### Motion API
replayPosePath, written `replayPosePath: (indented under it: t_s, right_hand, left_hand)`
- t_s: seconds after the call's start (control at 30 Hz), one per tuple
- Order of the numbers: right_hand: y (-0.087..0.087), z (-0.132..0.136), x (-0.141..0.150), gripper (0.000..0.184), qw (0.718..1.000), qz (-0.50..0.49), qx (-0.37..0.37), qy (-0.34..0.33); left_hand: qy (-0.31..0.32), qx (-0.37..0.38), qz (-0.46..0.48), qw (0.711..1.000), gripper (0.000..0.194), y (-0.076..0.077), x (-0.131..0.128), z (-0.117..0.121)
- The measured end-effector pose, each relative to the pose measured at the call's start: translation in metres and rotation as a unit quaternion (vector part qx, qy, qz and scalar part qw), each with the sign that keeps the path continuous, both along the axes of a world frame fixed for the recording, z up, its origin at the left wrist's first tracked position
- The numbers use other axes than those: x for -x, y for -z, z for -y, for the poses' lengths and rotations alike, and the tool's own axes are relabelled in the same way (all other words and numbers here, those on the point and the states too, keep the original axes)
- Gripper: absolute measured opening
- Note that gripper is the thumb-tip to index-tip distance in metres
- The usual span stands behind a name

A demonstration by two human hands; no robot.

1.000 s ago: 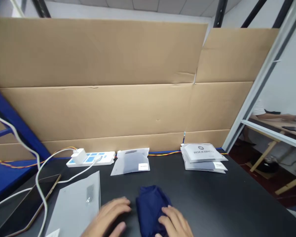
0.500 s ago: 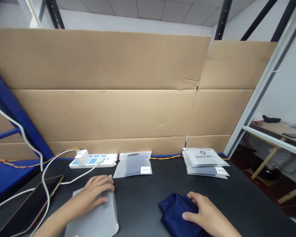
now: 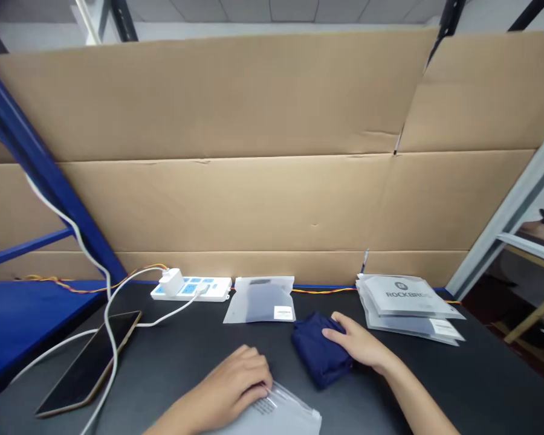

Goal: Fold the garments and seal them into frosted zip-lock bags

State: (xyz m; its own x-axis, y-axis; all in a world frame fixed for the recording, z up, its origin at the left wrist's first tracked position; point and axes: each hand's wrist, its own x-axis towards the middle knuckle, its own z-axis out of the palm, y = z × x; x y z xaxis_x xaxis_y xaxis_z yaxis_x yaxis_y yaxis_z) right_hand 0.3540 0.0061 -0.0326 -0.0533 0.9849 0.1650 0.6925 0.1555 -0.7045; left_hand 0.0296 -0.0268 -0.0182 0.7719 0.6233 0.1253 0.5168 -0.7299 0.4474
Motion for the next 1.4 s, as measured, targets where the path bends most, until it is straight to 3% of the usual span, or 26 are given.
replayPosePath:
  t_s: [0.07, 0.13, 0.23, 0.37, 0.57, 0.8, 1.03, 1.2, 1.4]
  right_hand:
    - [0.008, 0.003, 0.003, 0.029, 0.989, -0.103, 0.089, -0.050]
    - [0.012, 0.007, 0.005, 0.028, 0.947, -0.231, 0.196, -0.110]
    - [0.011, 0.011, 0.009, 0.031, 0.899, -0.326, 0.254, -0.146]
    - [0.012, 0.013, 0.018, 0.040, 0.879, -0.364, 0.262, -0.161]
    - [0.017, 0.017, 0.034, 0.043, 0.868, -0.376, 0.276, -0.169]
    - [0.013, 0.017, 0.033, 0.041, 0.862, -0.381, 0.252, -0.221]
    - [0.012, 0.023, 0.056, 0.037, 0.863, -0.405, 0.218, -0.210]
    - [0.005, 0.023, 0.043, 0.038, 0.856, -0.350, 0.258, -0.278]
    - [0.008, 0.028, 0.062, 0.036, 0.860, -0.428, 0.203, -0.190]
  left_hand:
    - [0.024, 0.000, 0.004, 1.000, 0.011, -0.001, -0.004, 0.002]
    - [0.037, 0.006, 0.008, 0.999, 0.012, -0.002, -0.007, 0.003]
    - [0.049, 0.027, 0.036, 0.998, 0.012, -0.002, -0.007, 0.000]
    - [0.032, 0.062, 0.062, 0.996, 0.022, 0.001, 0.000, -0.008]
    - [0.023, 0.073, 0.072, 0.994, 0.016, 0.008, 0.004, -0.016]
    - [-0.008, 0.054, 0.076, 0.996, 0.012, 0.008, 0.005, -0.014]
    - [0.009, -0.007, 0.101, 0.995, 0.007, 0.014, -0.002, -0.013]
    - [-0.021, -0.025, 0.109, 0.993, 0.006, 0.015, 0.001, -0.012]
    - [-0.025, -0.013, 0.095, 0.995, 0.007, 0.014, 0.002, -0.012]
